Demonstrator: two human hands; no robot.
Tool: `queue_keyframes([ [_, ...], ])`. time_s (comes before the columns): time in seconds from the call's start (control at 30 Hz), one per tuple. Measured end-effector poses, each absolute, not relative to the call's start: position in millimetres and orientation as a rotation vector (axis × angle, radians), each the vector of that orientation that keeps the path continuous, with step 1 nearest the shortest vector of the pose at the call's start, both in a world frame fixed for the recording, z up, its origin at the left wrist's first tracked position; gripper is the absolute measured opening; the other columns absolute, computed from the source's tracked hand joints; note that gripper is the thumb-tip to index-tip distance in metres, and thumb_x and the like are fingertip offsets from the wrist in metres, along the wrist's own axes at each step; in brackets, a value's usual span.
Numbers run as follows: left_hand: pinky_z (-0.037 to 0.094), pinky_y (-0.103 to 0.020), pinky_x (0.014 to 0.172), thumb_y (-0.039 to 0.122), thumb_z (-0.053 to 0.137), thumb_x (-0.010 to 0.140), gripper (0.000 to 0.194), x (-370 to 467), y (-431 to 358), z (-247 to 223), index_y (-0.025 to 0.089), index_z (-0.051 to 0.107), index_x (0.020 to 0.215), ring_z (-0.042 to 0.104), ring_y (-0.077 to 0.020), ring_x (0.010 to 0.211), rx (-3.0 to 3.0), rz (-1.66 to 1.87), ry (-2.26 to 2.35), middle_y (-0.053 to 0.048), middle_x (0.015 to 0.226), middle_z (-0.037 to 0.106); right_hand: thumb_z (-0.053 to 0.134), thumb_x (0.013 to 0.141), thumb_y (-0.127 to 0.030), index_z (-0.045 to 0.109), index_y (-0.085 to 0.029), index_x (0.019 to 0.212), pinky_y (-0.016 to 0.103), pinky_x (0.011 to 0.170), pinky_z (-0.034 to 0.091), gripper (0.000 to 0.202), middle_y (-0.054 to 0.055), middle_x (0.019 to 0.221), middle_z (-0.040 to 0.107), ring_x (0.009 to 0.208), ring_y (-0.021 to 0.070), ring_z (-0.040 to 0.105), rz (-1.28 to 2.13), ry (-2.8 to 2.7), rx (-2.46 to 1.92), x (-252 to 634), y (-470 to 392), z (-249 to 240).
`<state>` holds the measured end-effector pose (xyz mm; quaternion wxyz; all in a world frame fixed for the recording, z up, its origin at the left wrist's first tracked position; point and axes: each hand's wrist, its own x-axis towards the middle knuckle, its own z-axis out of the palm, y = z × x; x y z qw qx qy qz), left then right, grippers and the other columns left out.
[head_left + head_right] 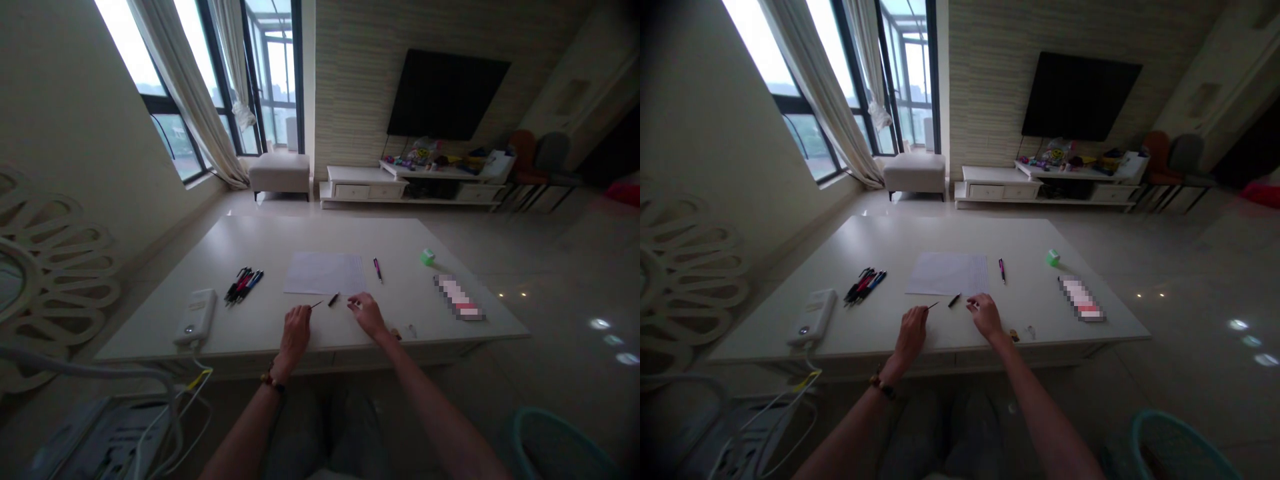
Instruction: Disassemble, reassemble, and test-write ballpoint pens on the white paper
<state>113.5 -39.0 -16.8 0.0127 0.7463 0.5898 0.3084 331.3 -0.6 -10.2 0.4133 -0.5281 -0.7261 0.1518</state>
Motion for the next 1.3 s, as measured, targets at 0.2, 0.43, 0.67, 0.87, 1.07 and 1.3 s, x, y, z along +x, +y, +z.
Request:
queue_keyframes([
  [0.2, 0.038, -0.031, 0.079, 0.023, 0.03, 0.092, 0.023, 111.4, -38.2, -20.6, 0.018, 0.049, 0.103, 0.051, -0.0169, 0.086, 2.237, 1.165, 1.75, -0.006, 0.091, 0.057, 0.065, 0.073, -0.025, 0.065, -0.019, 0.094, 0.03, 0.073, 0.043, 0.022, 0.005, 0.083, 0.061, 0.076, 0.0181, 0.055, 0.372, -1.848, -1.468, 332.5, 4.8, -37.2],
  [0.43, 0.036, -0.031, 0.074, 0.014, 0.032, 0.088, 0.022, 111.9, -41.6, -16.7, 0.02, 0.052, 0.096, 0.048, -0.0175, 0.08, 2.444, 0.827, 1.844, -0.004, 0.083, 0.054, 0.064, 0.075, -0.029, 0.068, -0.021, 0.077, 0.026, 0.07, 0.04, 0.009, 0.004, 0.076, 0.059, 0.073, 0.0157, 0.054, 0.36, -1.907, -1.505, 307.7, 24.6, -33.2],
  [0.67, 0.033, -0.031, 0.074, 0.009, 0.036, 0.084, 0.023, 115.0, -43.1, -13.1, 0.021, 0.051, 0.098, 0.046, -0.0179, 0.08, 2.522, 0.616, 1.889, -0.004, 0.087, 0.053, 0.054, 0.079, -0.025, 0.063, -0.016, 0.078, 0.027, 0.066, 0.044, 0.012, 0.005, 0.073, 0.063, 0.068, 0.0159, 0.058, 0.721, -1.67, -1.34, 309.8, 9.8, -31.3],
  [0.87, 0.032, -0.031, 0.075, 0.009, 0.037, 0.084, 0.023, 115.6, -43.8, -12.5, 0.021, 0.05, 0.099, 0.045, -0.0185, 0.082, 2.554, 0.589, 1.852, -0.004, 0.088, 0.052, 0.051, 0.079, -0.028, 0.065, -0.016, 0.087, 0.025, 0.06, 0.045, 0.02, 0.005, 0.078, 0.064, 0.067, 0.0145, 0.058, 0.946, -1.549, -1.172, 302.2, -18.2, -16.0],
  [1.07, 0.032, -0.032, 0.075, 0.009, 0.038, 0.083, 0.022, 115.8, -44.3, -11.7, 0.021, 0.05, 0.097, 0.045, -0.0187, 0.083, 2.565, 0.56, 1.851, -0.004, 0.088, 0.052, 0.051, 0.079, -0.029, 0.066, -0.015, 0.087, 0.025, 0.058, 0.046, 0.022, 0.005, 0.072, 0.063, 0.061, 0.0129, 0.055, 0.979, -1.51, -1.136, 292.7, -19.8, -5.8],
  [1.3, 0.032, -0.032, 0.074, 0.011, 0.039, 0.083, 0.022, 115.3, -44.6, -10.5, 0.022, 0.05, 0.099, 0.045, -0.0187, 0.083, 2.569, 0.54, 1.83, -0.004, 0.089, 0.051, 0.053, 0.079, -0.03, 0.066, -0.016, 0.086, 0.025, 0.058, 0.046, 0.021, 0.004, 0.072, 0.062, 0.059, 0.0128, 0.055, 0.967, -1.531, -1.101, 287.5, -18.9, 0.3],
])
